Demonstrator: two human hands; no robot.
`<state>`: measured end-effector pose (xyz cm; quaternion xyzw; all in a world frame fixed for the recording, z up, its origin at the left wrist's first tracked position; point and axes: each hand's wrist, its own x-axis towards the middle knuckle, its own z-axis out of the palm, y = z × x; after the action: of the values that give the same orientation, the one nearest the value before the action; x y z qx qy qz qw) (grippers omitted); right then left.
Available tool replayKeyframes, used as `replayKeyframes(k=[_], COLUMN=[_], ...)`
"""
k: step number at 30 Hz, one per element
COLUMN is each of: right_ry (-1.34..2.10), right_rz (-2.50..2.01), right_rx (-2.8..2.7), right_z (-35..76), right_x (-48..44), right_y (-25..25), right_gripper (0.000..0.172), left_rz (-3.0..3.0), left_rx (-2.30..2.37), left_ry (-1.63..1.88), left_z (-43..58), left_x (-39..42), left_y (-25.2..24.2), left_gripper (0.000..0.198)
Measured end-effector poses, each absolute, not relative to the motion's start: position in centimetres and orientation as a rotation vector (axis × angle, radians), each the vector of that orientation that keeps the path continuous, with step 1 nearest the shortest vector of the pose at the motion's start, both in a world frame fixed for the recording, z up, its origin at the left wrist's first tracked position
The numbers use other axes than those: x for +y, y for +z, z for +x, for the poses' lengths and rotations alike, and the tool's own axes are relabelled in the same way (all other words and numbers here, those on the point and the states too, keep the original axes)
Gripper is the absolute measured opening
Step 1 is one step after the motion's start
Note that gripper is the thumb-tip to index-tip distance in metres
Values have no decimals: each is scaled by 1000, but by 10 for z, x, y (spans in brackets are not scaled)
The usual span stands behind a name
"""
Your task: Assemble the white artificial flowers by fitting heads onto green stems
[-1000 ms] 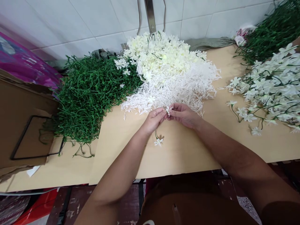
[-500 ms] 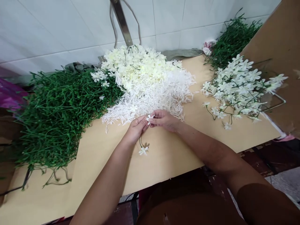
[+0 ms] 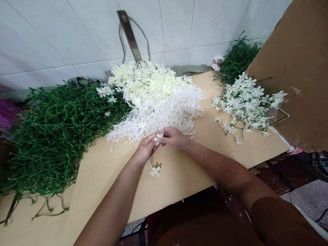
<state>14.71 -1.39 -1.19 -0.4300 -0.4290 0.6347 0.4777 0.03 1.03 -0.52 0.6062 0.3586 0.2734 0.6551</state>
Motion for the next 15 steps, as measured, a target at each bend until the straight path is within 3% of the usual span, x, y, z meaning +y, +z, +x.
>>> replayKeyframes(k=[3, 9, 15], right_ry=[1402, 729, -199], right_rz=[-1208, -1531, -1900], right_rx=[-1143, -1485, -903], right_z=[149, 206, 320], right_x=[-23, -77, -141], right_y=[-1, 44, 86], right_gripper=[39, 18, 22], left_rz=[1399, 1444, 1782], left_rx=[821, 850, 937], left_ry=[625, 668, 563], left_z=[4, 7, 7], left_x=[8, 9, 11], left_y=[-7, -19, -22], left_gripper=[52, 52, 30])
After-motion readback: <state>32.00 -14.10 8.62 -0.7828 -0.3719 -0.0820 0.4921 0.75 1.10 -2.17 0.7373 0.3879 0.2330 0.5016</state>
